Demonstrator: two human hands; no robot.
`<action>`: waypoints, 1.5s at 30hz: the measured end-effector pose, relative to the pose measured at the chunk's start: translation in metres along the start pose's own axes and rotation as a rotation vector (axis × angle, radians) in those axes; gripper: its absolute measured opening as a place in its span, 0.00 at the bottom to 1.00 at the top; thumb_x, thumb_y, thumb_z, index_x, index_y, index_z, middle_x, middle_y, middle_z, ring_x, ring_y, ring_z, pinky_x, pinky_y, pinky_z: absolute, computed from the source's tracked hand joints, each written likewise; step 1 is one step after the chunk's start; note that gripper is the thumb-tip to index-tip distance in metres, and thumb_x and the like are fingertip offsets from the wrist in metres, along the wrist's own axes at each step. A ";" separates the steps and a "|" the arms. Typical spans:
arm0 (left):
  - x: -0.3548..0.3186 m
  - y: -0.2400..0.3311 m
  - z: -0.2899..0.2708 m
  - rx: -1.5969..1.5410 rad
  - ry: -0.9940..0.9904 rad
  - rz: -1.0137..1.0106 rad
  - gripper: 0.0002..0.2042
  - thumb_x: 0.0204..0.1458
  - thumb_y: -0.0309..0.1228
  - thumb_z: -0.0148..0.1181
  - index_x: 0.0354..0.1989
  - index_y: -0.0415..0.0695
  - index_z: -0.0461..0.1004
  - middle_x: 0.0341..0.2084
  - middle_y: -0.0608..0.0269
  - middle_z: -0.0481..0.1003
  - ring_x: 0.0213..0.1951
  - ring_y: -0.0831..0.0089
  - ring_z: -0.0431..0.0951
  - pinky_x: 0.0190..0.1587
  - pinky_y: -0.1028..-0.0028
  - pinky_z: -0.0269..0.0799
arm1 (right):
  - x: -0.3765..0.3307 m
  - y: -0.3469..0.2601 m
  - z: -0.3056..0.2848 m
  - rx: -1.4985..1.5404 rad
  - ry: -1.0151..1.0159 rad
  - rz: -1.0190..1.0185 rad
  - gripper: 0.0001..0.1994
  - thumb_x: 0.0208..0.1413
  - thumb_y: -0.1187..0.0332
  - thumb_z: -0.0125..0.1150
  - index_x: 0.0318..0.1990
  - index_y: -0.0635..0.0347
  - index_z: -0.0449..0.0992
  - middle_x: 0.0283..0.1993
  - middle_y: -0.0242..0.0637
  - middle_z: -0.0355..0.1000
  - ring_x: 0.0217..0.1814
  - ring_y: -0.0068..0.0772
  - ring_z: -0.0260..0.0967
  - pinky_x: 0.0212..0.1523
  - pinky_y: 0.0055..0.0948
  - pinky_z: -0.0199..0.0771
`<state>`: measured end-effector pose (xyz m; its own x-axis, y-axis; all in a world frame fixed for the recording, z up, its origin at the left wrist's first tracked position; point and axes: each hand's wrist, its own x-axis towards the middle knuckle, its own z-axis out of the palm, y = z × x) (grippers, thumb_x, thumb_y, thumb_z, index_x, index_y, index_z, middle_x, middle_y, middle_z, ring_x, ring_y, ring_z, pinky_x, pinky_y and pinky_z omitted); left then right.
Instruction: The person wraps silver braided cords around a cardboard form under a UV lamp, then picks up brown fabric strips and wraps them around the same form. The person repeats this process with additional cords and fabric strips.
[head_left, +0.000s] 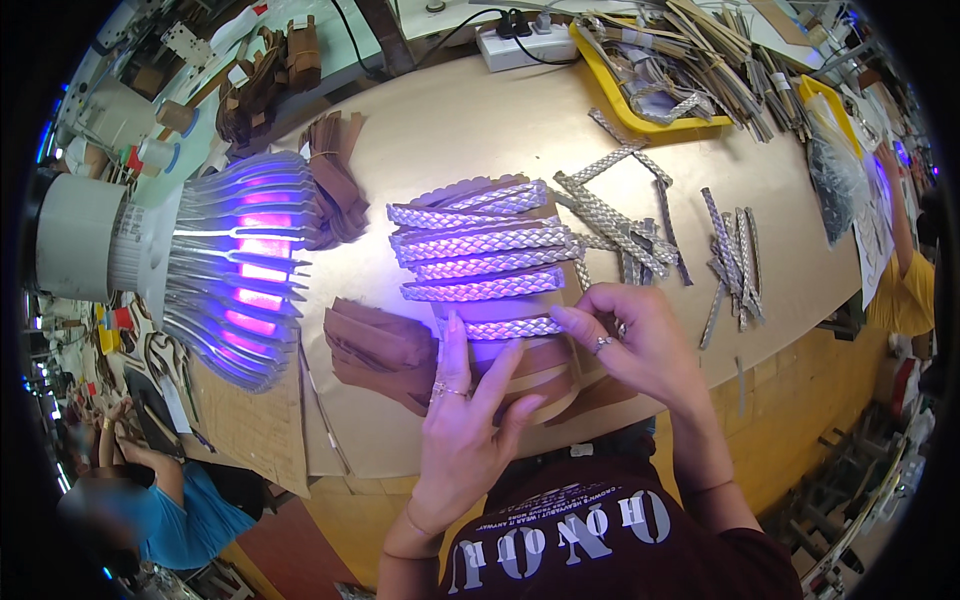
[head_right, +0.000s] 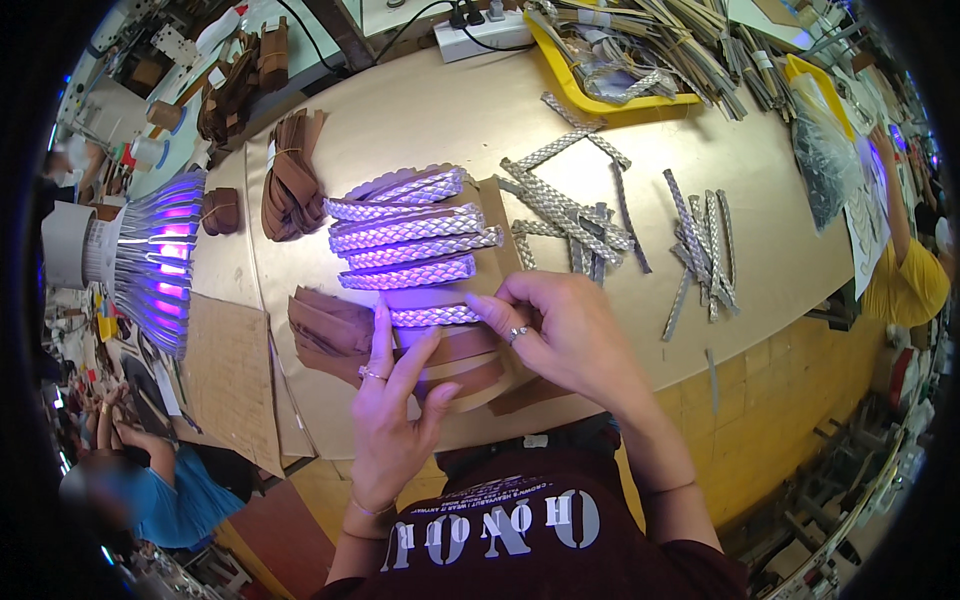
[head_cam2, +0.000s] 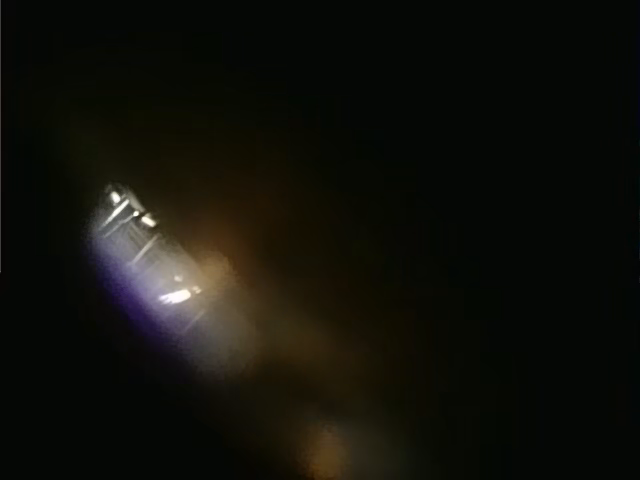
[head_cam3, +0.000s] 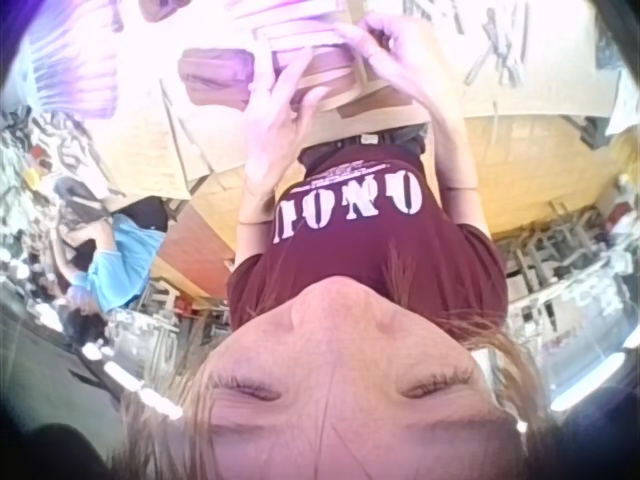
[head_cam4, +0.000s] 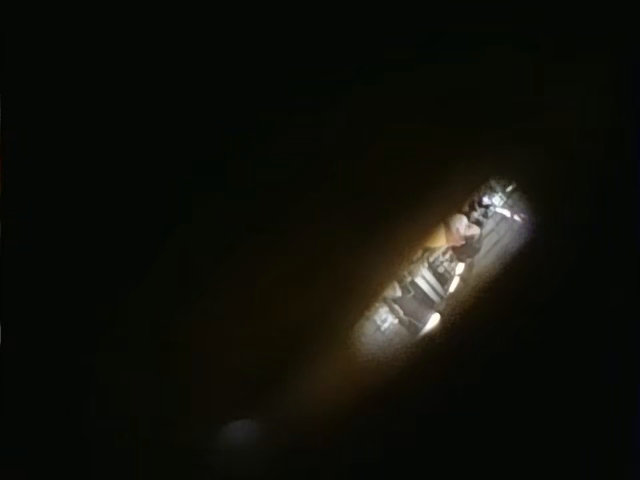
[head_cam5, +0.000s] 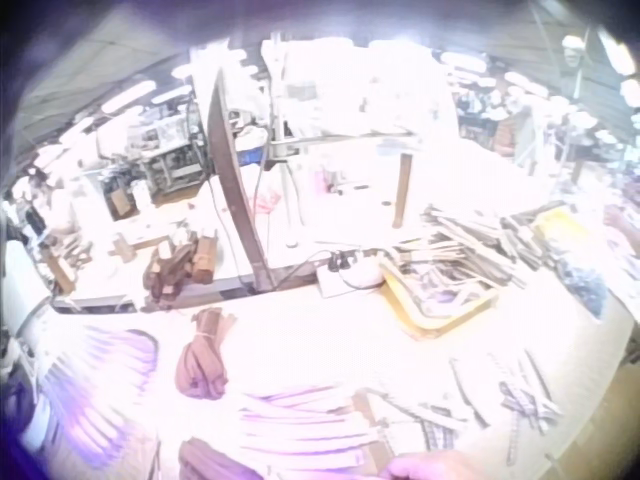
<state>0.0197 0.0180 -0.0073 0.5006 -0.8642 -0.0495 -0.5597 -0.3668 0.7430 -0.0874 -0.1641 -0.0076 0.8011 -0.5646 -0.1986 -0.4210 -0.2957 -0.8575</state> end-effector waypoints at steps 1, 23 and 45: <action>0.000 0.000 0.000 -0.002 -0.004 -0.003 0.25 0.53 0.37 0.64 0.59 0.48 0.70 0.65 0.29 0.50 0.66 0.37 0.54 0.63 0.54 0.59 | 0.000 0.001 0.001 0.000 0.000 -0.008 0.15 0.58 0.62 0.63 0.26 0.67 0.76 0.16 0.32 0.63 0.20 0.18 0.55 0.21 0.25 0.55; -0.001 -0.004 -0.003 0.019 -0.038 0.007 0.25 0.53 0.37 0.64 0.60 0.47 0.69 0.66 0.29 0.49 0.65 0.35 0.55 0.62 0.54 0.60 | 0.006 0.016 0.018 -0.005 0.036 0.006 0.14 0.57 0.61 0.64 0.29 0.65 0.78 0.18 0.38 0.68 0.19 0.25 0.60 0.23 0.29 0.62; -0.024 -0.010 -0.007 0.125 0.506 0.204 0.21 0.52 0.31 0.63 0.55 0.43 0.72 0.62 0.42 0.62 0.61 0.50 0.67 0.67 0.40 0.33 | 0.036 -0.021 -0.013 -0.025 0.146 -0.343 0.18 0.61 0.59 0.60 0.27 0.67 0.75 0.16 0.33 0.61 0.20 0.21 0.53 0.22 0.27 0.55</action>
<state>0.0176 0.0448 -0.0092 0.6111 -0.6606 0.4362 -0.7370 -0.2737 0.6180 -0.0550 -0.1877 0.0097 0.8292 -0.5326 0.1694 -0.1504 -0.5045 -0.8502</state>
